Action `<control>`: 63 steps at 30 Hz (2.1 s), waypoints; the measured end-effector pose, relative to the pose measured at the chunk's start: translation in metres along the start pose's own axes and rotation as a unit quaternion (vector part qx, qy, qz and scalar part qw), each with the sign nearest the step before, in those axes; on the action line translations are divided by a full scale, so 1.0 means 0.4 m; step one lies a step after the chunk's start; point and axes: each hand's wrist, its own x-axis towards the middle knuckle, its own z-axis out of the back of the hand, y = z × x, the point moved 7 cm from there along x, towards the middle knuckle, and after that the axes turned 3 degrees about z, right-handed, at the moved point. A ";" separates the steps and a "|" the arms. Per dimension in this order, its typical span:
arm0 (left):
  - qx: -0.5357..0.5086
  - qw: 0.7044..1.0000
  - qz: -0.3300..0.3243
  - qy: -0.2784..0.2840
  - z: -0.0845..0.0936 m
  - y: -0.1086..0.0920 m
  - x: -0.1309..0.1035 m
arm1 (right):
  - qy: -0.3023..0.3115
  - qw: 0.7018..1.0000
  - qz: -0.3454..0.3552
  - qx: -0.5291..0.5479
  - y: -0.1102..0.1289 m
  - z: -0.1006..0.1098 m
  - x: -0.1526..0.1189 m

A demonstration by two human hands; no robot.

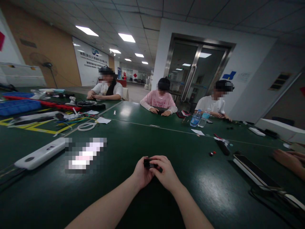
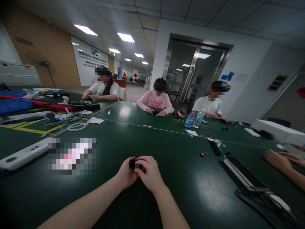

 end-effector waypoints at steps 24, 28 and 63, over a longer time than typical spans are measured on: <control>0.020 0.993 0.033 0.109 -0.050 0.001 -0.029 | -0.021 1.000 -0.022 0.006 -0.041 0.008 -0.007; 0.024 0.993 0.033 0.108 -0.040 0.002 -0.019 | -0.014 0.999 -0.032 0.013 -0.039 0.011 -0.008; 0.034 0.997 0.024 0.072 -0.029 -0.002 -0.010 | -0.011 0.999 -0.032 0.022 -0.033 0.014 -0.011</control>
